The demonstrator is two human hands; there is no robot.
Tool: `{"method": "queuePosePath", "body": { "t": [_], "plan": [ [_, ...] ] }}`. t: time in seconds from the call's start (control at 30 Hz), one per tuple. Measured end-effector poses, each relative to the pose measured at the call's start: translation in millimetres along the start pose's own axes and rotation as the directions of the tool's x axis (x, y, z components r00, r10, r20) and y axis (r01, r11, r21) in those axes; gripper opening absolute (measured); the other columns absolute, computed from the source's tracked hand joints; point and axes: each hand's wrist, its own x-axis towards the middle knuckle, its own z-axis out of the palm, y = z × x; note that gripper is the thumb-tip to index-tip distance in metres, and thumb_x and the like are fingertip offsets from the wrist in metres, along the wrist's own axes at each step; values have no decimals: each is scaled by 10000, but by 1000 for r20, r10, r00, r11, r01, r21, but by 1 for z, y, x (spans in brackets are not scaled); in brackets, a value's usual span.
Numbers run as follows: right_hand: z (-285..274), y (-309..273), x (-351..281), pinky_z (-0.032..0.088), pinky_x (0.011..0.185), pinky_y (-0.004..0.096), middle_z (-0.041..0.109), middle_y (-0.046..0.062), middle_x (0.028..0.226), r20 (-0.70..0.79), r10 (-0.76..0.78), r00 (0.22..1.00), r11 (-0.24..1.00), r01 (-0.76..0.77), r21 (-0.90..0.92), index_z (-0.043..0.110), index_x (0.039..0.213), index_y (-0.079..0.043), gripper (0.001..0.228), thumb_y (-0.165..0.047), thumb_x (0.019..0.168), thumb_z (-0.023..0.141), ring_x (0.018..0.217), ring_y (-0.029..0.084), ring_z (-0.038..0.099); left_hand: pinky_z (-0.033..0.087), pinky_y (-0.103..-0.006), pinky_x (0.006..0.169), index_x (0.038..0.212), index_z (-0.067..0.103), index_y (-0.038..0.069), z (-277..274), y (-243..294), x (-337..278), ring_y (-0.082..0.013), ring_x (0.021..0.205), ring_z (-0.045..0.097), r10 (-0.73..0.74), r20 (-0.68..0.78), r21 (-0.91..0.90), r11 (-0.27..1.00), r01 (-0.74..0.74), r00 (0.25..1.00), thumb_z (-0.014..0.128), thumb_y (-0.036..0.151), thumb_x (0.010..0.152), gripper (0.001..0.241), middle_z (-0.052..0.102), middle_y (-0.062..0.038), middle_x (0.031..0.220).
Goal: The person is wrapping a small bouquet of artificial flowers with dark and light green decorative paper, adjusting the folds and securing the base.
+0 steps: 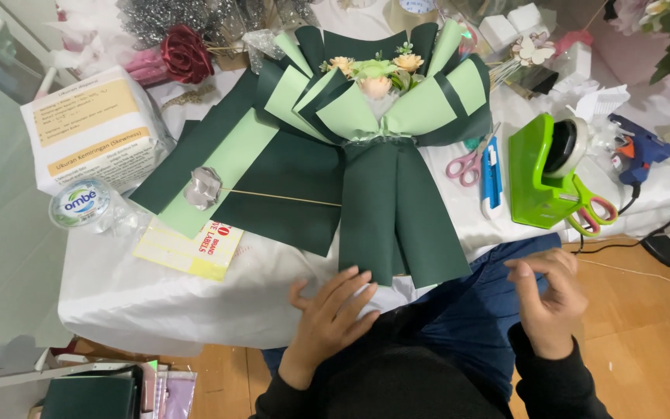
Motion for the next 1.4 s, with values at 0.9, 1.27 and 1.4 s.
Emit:
{"method": "queuePosePath", "body": {
  "t": [0.9, 1.27, 1.4],
  "plan": [
    [104, -5, -41, 6, 1232, 685, 599, 96, 1387, 194, -406, 893, 768, 449, -456, 704, 1226, -228, 310, -318, 940, 783, 1432, 344, 341, 461, -462, 828, 1251, 687, 54, -89, -204, 17, -382, 972, 548, -648, -227, 398, 620, 676, 727, 737, 8, 889, 369, 537, -145, 1134],
    [66, -24, 56, 255, 1126, 662, 424, 305, 1477, -183, -297, 937, 854, 175, -490, 588, 1311, 118, 618, -352, 947, 754, 1393, 468, 345, 432, -523, 1123, 1375, 580, -29, -53, -247, 2, -431, 1320, 528, -523, -146, 592, 634, 498, 840, 778, 77, 847, 574, 596, -229, 1356],
    [83, -28, 58, 300, 1137, 607, 380, 284, 1478, -262, -244, 934, 929, 147, -339, 440, 1414, 124, 624, -24, 941, 818, 1364, 471, 358, 465, -415, 560, 1168, 736, 82, -56, -242, 17, -311, 791, 618, -504, -265, 491, 663, 565, 822, 631, -29, 830, 370, 640, -98, 959]
  ]
}}
